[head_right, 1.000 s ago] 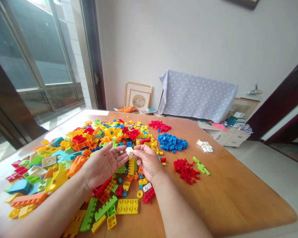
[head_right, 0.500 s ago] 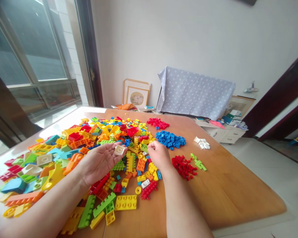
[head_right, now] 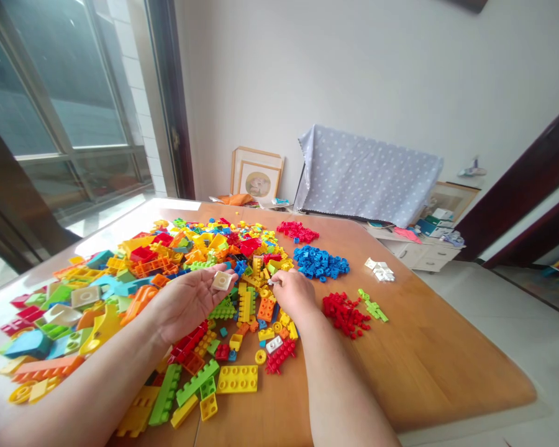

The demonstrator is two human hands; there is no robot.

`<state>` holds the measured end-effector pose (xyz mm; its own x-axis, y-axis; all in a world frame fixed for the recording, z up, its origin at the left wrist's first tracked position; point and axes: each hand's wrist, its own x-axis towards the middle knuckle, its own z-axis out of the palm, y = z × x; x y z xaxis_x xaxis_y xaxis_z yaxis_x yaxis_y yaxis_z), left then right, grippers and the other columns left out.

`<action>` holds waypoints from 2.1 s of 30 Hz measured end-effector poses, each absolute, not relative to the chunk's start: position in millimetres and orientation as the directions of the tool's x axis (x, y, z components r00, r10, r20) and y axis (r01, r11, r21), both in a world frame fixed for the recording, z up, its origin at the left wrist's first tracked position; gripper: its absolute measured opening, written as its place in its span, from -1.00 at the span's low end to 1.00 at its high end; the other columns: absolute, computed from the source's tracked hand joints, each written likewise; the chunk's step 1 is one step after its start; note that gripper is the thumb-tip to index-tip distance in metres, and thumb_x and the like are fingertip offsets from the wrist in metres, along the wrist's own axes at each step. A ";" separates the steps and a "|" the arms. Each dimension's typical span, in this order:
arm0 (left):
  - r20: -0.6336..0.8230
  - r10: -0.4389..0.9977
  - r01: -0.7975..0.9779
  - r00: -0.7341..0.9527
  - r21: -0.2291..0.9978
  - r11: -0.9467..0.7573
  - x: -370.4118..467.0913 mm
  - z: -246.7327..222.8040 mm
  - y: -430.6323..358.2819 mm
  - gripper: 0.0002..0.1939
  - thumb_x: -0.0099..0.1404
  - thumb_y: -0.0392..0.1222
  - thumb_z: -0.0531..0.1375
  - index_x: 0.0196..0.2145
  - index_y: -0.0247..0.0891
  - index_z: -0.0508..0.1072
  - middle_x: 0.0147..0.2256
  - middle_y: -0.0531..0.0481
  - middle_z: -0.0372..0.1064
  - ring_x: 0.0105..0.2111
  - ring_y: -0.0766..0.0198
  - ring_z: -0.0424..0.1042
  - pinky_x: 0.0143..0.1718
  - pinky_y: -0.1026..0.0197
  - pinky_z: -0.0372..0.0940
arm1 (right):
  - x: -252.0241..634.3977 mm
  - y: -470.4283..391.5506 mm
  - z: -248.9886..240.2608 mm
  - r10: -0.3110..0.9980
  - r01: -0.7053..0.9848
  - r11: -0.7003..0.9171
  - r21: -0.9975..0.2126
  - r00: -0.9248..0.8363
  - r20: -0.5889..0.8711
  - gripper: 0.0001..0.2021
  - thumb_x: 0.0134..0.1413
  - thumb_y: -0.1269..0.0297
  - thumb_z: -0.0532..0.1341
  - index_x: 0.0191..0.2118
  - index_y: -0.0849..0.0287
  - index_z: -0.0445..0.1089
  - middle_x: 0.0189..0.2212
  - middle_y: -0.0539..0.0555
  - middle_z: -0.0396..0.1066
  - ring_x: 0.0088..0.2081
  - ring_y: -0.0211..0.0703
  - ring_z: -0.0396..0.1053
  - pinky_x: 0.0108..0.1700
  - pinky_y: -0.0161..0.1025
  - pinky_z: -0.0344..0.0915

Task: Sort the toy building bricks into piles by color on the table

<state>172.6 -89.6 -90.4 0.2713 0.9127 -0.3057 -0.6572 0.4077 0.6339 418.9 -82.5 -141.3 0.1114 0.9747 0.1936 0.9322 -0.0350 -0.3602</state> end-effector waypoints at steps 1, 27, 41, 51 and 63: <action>-0.305 0.913 -0.660 0.270 0.632 0.407 172.5 -90.6 -89.6 -0.65 0.29 -0.49 0.18 0.03 -0.38 0.36 -0.23 -0.14 0.47 -0.28 0.26 0.56 -0.20 0.25 0.53 | 418.7 -82.2 -141.9 0.973 0.933 -0.035 -0.358 0.114 0.200 -0.80 0.14 0.21 0.27 -0.16 -0.08 0.62 -0.25 0.05 0.47 -0.25 -0.14 0.38 -0.27 -0.26 0.13; -0.293 0.911 -0.627 0.291 0.661 0.412 174.4 -91.7 -90.6 -0.54 0.21 -0.58 0.11 0.05 -0.39 0.38 -0.12 -0.25 0.49 -0.15 0.15 0.59 -0.15 0.19 0.53 | 415.3 -81.8 -140.1 0.972 0.926 0.028 -0.376 0.063 0.228 -0.80 0.17 0.19 0.27 -0.45 0.10 0.50 -0.33 0.07 0.43 -0.22 -0.11 0.35 -0.24 -0.22 0.13; -0.150 0.885 -0.510 0.440 0.770 0.384 176.9 -92.8 -105.1 -0.52 0.09 -0.60 0.27 -0.04 -0.29 0.52 -0.15 -0.15 0.54 -0.18 0.18 0.57 -0.20 0.28 0.43 | 375.0 -114.5 -116.6 0.994 -0.020 0.015 -1.000 -0.109 0.017 -0.63 0.12 -0.09 0.35 -0.21 0.15 0.56 -0.40 0.05 0.48 -0.41 -0.24 0.29 -0.41 -0.31 0.14; -0.001 0.910 -0.379 0.415 0.909 0.174 178.7 -100.1 -104.7 -0.62 0.10 -0.48 0.34 -0.10 -0.27 0.55 -0.18 -0.11 0.54 -0.15 0.20 0.51 -0.10 0.27 0.33 | 372.1 -114.5 -117.9 0.993 -0.002 0.010 -1.000 -0.122 0.010 -0.66 0.13 -0.07 0.34 -0.25 0.15 0.54 -0.39 0.04 0.49 -0.40 -0.26 0.30 -0.41 -0.32 0.15; 0.331 0.870 0.157 0.365 0.899 -0.408 183.1 -114.6 -105.8 -0.54 0.20 -0.38 0.23 0.08 -0.23 0.41 0.01 -0.15 0.47 0.02 0.06 0.46 0.10 0.02 0.32 | 366.3 -117.7 -115.5 0.966 -0.257 -0.234 -0.938 -0.170 -0.194 -0.66 0.03 0.03 0.41 -0.26 0.18 0.42 -0.39 0.07 0.54 -0.45 -0.27 0.43 -0.51 -0.40 0.18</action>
<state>183.1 -105.8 -114.6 0.3648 0.8701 0.3314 0.1575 -0.4084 0.8991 366.3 -117.7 -115.5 -0.1696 0.9661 -0.1945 -0.2573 -0.2339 -0.9376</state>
